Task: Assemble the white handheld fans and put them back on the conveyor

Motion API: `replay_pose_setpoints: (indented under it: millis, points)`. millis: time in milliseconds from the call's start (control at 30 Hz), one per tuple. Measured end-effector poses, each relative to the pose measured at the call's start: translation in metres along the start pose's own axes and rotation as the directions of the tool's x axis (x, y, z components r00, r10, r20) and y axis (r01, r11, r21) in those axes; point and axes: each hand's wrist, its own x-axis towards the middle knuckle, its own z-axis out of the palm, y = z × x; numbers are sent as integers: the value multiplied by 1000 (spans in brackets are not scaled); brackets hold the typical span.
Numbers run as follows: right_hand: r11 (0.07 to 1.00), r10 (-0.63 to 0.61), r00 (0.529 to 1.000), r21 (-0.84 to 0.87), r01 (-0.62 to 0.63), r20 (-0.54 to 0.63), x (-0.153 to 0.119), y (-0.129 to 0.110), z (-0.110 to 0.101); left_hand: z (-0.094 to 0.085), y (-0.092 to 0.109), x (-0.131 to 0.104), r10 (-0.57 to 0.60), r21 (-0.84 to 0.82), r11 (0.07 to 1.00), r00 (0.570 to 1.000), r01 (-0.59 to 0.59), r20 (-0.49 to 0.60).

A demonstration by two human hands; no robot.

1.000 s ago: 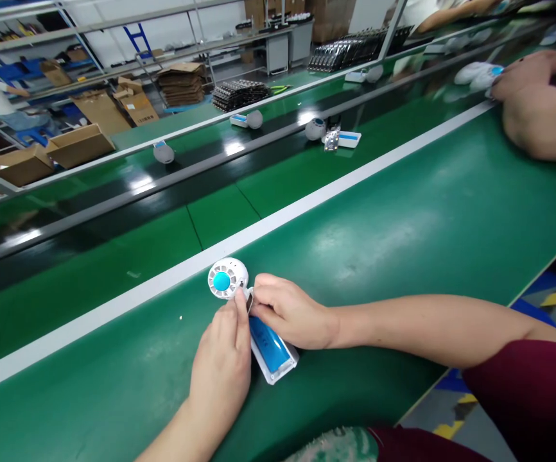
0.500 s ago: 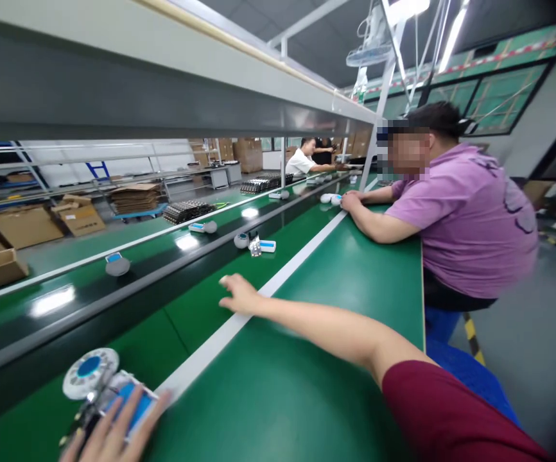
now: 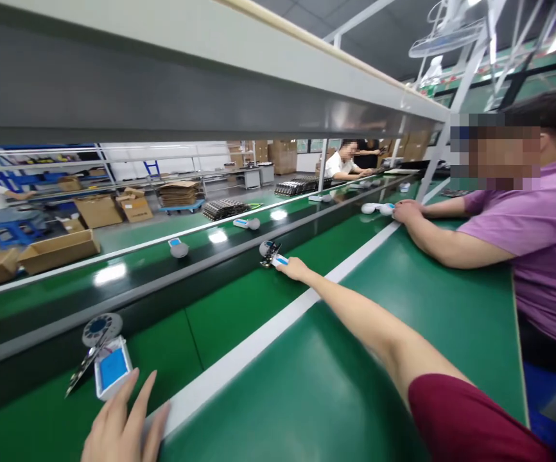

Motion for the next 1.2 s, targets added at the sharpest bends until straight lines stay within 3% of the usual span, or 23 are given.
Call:
replay_pose_setpoints:
  millis: [100,133,233,333,433,533,600,733,900,1033,1200]
  points:
    - [983,-172,984,69,169,34,-56,-21,11,-22,33,6,-46,-151,987,999,50,25]
    - [969,-235,971,87,231,35,-81,-25,14,-28,47,7,-83,-208,973,993,97,79]
    - [886,-456,889,115,449,45,-160,-33,19,-42,89,6,-147,-317,927,974,197,175]
    - [803,-596,793,105,587,130,-224,-34,18,-53,111,-2,-36,-294,953,993,67,111]
    - [777,-622,737,92,622,264,-258,-31,11,-67,114,-14,156,-244,960,985,-134,77]
    - [739,-663,666,152,657,342,-263,-31,4,-80,108,-24,279,-233,942,950,-242,141]
    - [700,-710,641,201,685,290,-257,-35,3,-84,105,-26,264,-236,947,948,-219,179]
    - [690,-721,679,221,689,138,-240,-56,12,-84,100,-24,132,-270,960,969,-72,209]
    - [731,-676,717,276,624,170,-235,-76,30,-83,97,-21,26,-293,955,972,45,234]
    - [730,-650,732,436,526,204,-239,-73,42,-84,103,-21,28,-159,987,967,13,253]
    - [673,-674,723,532,514,154,-241,-70,51,-82,113,-16,32,-32,999,956,-23,291]
